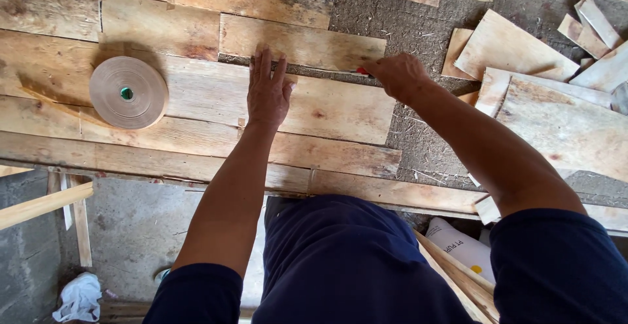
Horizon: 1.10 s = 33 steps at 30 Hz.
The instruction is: Patching and trimming thin wood veneer strips on a wood surface using a utility knife and masking tape.
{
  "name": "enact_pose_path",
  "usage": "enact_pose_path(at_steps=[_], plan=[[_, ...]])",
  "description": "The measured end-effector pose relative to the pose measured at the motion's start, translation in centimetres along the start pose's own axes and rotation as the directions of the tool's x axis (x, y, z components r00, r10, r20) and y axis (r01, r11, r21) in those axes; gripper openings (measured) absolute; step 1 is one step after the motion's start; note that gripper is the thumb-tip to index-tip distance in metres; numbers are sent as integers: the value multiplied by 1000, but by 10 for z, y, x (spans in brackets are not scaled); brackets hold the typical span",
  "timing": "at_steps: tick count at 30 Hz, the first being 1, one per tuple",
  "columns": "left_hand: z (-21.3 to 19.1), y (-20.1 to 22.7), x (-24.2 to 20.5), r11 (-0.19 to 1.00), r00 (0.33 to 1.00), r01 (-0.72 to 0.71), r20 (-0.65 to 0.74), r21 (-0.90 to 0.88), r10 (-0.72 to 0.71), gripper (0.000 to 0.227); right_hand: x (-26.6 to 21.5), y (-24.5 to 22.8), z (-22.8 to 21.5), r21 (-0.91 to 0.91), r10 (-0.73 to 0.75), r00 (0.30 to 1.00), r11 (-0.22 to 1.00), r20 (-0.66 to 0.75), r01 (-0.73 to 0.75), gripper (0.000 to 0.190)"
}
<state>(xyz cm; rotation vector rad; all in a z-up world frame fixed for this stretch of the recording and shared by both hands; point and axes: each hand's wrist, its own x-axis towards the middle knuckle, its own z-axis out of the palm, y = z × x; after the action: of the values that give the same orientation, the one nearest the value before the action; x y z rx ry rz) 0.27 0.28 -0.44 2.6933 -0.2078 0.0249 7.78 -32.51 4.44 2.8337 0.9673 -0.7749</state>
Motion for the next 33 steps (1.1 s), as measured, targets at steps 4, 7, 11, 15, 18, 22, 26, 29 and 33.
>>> enact_pose_path(at_steps=[4,7,11,15,18,22,26,29,33], plan=[[2,2,-2,1000,1000,-2,-18,-4,2,62,-8,2,-2,-20,39,998,999,46,-38,46],[-1,0,-1,1000,1000,-2,0,10,2,62,-13,1,-6,-28,83,993,996,88,-81,50],[0,0,0,1000,1000,-7,-6,30,7,61,-22,9,-1,-15,87,992,996,96,-86,50],[-5,4,3,999,1000,3,4,35,-3,62,-24,11,0,-40,53,998,998,32,-51,49],[-5,4,1,1000,1000,10,3,-5,-10,64,-25,16,7,-49,48,998,998,34,-47,41],[-3,3,3,1000,1000,11,13,10,-11,63,-42,32,16,-39,63,998,997,27,-62,39],[-4,2,2,1000,1000,9,6,10,-9,63,-60,43,22,-37,98,995,994,0,-98,48],[-2,0,2,1000,1000,14,3,6,-14,63,-65,42,12,-43,133,991,990,22,-132,49],[-2,2,2,1000,1000,28,14,-9,-27,64,-61,47,15,-64,167,984,984,56,-163,42]])
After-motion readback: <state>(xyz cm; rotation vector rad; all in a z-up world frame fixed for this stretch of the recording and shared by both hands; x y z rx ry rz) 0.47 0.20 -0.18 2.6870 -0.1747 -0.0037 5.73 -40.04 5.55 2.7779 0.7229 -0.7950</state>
